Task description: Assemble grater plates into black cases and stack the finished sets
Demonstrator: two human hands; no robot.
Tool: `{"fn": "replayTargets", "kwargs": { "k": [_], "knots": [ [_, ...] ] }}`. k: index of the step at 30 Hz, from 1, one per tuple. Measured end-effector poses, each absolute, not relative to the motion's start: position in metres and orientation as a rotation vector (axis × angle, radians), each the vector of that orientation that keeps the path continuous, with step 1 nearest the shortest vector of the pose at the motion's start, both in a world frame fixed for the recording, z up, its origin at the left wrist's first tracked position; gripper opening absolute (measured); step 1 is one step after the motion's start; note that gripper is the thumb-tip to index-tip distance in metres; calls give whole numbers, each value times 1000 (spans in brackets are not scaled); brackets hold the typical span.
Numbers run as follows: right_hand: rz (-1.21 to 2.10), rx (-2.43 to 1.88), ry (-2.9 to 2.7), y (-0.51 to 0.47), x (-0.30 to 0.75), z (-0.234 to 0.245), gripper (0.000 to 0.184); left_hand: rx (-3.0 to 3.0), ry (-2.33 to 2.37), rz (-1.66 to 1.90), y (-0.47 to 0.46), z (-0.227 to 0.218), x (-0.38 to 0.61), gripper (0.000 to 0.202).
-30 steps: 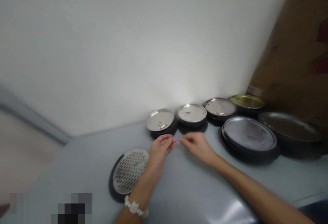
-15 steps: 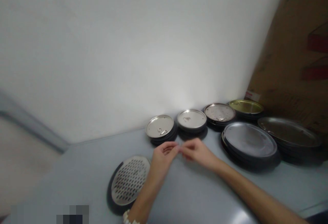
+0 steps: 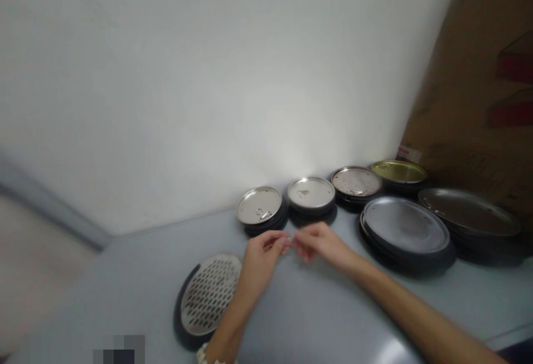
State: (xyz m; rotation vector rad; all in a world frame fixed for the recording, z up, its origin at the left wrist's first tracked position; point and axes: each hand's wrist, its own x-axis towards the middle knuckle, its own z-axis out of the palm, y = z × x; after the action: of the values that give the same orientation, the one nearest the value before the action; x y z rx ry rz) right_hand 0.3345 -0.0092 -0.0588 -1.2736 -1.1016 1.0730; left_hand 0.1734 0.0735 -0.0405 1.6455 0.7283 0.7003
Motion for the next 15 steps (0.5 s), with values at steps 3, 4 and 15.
{"fn": "replayTargets", "kwargs": {
  "k": [3, 4, 15],
  "knots": [
    [1083, -1267, -1060, -7, 335, -62, 64, 1648, 719, 679, 73, -41, 174, 25],
    [1076, -1272, -1057, -7, 335, -63, 65, 1655, 717, 671, 73, -41, 174, 25],
    [934, -1292, -1042, -13, 335, -48, 35, 1767, 682, 576, 68, -39, 174, 29]
  ]
}}
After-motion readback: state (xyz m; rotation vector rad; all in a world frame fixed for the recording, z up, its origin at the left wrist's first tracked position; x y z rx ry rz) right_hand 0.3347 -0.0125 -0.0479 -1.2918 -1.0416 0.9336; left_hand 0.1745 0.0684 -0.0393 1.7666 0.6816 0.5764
